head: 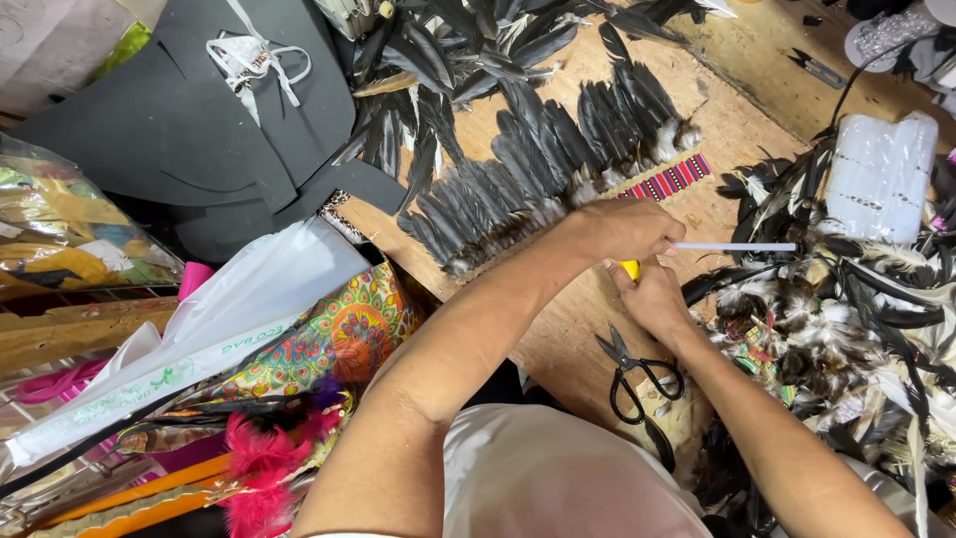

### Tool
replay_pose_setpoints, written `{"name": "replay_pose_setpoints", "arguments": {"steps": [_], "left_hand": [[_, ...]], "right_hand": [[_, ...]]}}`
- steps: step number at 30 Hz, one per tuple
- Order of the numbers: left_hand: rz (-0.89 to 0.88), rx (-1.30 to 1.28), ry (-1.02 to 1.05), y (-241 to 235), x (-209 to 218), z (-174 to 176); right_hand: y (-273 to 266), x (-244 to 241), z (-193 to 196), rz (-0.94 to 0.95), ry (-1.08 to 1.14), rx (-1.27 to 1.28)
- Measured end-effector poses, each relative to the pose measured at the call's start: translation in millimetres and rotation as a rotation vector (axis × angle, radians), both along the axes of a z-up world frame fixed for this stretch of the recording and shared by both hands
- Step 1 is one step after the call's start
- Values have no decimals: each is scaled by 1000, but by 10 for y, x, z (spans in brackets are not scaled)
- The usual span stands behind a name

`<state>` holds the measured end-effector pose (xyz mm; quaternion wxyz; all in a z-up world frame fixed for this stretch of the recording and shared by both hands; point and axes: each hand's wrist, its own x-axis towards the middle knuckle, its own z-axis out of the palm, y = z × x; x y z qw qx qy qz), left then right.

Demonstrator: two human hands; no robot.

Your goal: The person uses a hot glue gun to attach black feathers to a patterned fabric strip on a wooden workbench. They then apply glue to a white elastic band and press it onto the feathered strip to secure it.

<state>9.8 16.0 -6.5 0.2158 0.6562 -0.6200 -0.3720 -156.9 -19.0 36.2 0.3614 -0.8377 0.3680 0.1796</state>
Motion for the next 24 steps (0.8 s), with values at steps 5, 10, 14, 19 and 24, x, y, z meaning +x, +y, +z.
{"name": "replay_pose_setpoints", "arguments": {"steps": [5, 10, 14, 19, 24], "left_hand": [[21, -40, 117, 126, 72, 15], [91, 26, 132, 212, 70, 189], [136, 51, 135, 286, 50, 200], [155, 66, 148, 305, 49, 26], [174, 60, 131, 317, 58, -36]], "right_hand": [[-61, -90, -232, 4, -7, 1], [-119, -111, -334, 0, -30, -4], [-147, -124, -481, 14, -35, 2], [-154, -138, -625, -2, -42, 28], [-30, -142, -595, 62, -52, -26]]}}
